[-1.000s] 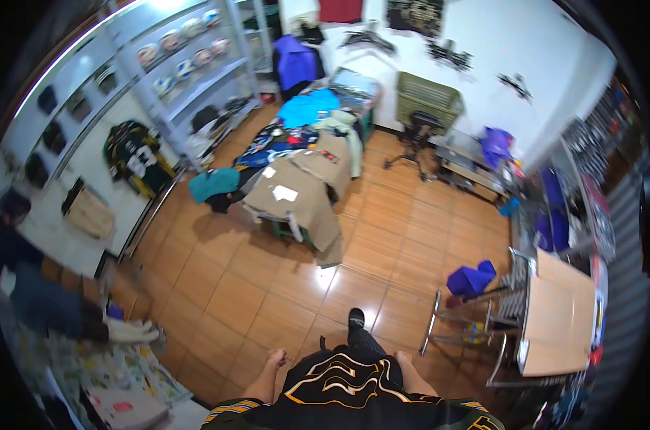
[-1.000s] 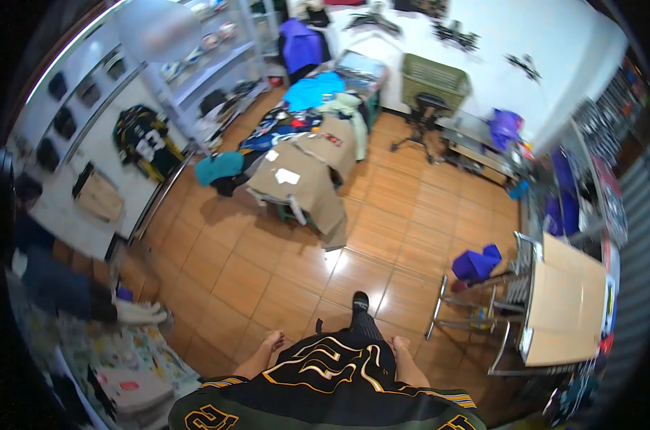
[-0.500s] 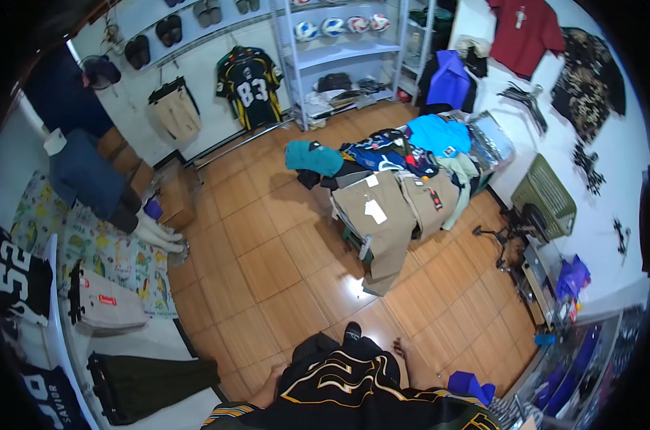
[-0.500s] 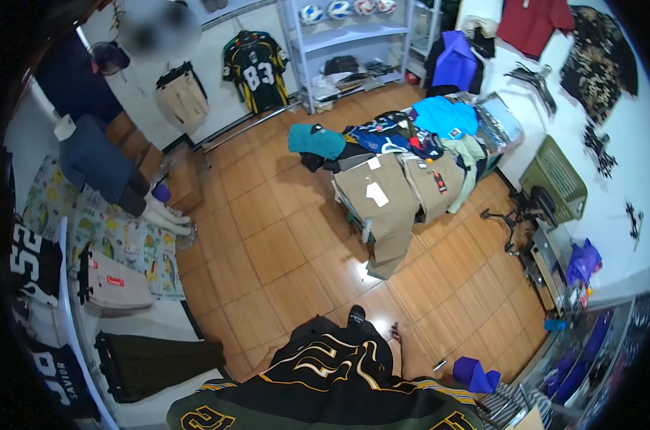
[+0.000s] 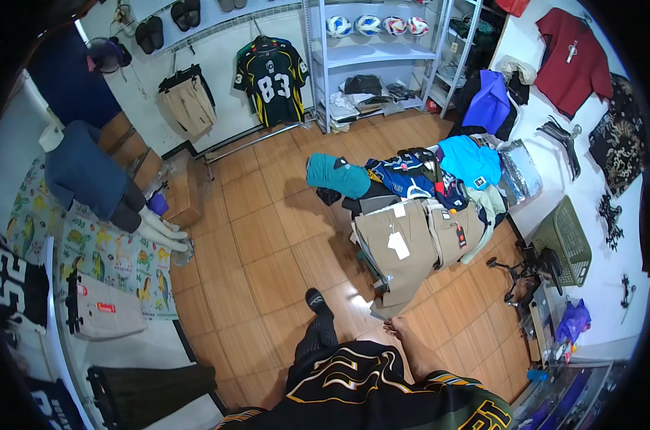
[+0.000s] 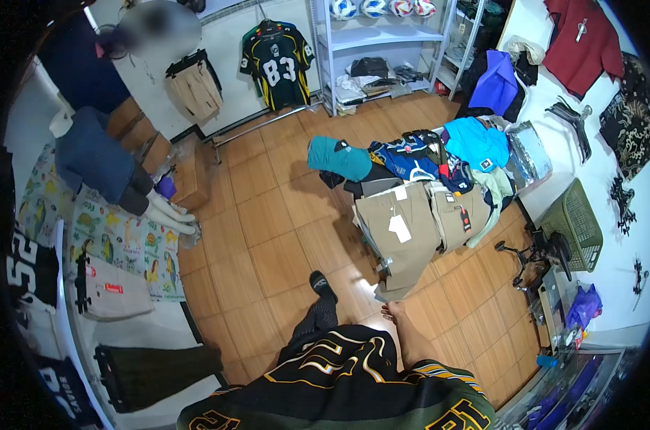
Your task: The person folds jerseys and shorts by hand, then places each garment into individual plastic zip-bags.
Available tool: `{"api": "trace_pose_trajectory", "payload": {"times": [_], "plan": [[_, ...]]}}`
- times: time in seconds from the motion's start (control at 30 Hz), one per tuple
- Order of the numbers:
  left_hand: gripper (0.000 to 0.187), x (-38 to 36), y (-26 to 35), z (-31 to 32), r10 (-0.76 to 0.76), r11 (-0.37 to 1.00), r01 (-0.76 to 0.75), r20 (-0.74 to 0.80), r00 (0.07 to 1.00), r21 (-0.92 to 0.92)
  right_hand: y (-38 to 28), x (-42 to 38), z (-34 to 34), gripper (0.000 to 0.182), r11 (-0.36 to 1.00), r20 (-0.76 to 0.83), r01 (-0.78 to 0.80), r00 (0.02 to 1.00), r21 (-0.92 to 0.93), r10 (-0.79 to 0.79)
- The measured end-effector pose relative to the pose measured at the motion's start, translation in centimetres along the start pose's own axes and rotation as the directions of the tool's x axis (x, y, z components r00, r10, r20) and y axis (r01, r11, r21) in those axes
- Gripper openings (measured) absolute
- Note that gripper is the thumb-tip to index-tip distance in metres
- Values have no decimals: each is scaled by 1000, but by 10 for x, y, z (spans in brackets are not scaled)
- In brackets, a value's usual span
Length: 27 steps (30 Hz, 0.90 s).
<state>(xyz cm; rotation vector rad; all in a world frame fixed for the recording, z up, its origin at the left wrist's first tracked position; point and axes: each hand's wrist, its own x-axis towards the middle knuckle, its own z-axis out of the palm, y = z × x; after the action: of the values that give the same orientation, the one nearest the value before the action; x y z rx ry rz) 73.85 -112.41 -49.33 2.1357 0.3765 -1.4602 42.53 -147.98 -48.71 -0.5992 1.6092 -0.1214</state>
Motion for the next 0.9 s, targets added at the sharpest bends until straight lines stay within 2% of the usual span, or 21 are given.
{"api": "trace_pose_trajectory", "payload": {"times": [0.1, 0.27, 0.3, 0.37, 0.4, 0.5, 0.53, 0.57, 0.73, 0.8, 0.87, 0.9], "plan": [[18, 27, 53, -16, 3, 997, -5, 30, 1000, 74, -19, -4, 19, 32, 992, -31, -87, 995, 94, 91], [19, 81, 181, -46, 80, 984, -101, 141, 987, 146, -53, 17, 56, 29, 984, -96, -153, 982, 88, 161], [20, 94, 211, -51, 122, 983, -145, 200, 972, 108, -58, 25, 64, 28, 983, -88, -142, 984, 115, 152], [26, 101, 261, -64, 254, 967, -231, 287, 924, -110, -79, 26, 80, 28, 973, -88, -124, 986, 195, 143], [22, 104, 292, -63, 256, 962, -228, 204, 945, -152, -96, 29, 91, 28, 971, -87, -135, 984, 195, 154], [19, 84, 382, -50, 290, 923, -290, -38, 956, -252, -145, 46, 126, 31, 967, -14, 2, 1000, 257, 2], [19, 79, 405, -48, 279, 927, -281, -42, 959, -247, -166, 46, 140, 32, 959, -7, 54, 999, 278, -54], [21, 78, 424, -47, 318, 919, -311, -11, 948, -243, -181, 66, 154, 33, 960, 16, 36, 999, 276, -43], [23, 90, 462, -41, 361, 919, -345, 52, 931, -192, -292, 99, 222, 36, 957, 91, 90, 989, 275, -119], [34, 96, 457, -46, 296, 955, -291, 100, 950, -64, -337, 116, 241, 37, 951, 121, 101, 983, 291, -141], [17, 90, 449, -52, 233, 969, -231, 13, 972, -86, -366, 151, 255, 39, 942, 216, 40, 969, 332, -117], [17, 93, 441, -58, 136, 987, -133, 23, 990, -86, -372, 182, 262, 40, 920, 255, -75, 967, 385, -28]]}}
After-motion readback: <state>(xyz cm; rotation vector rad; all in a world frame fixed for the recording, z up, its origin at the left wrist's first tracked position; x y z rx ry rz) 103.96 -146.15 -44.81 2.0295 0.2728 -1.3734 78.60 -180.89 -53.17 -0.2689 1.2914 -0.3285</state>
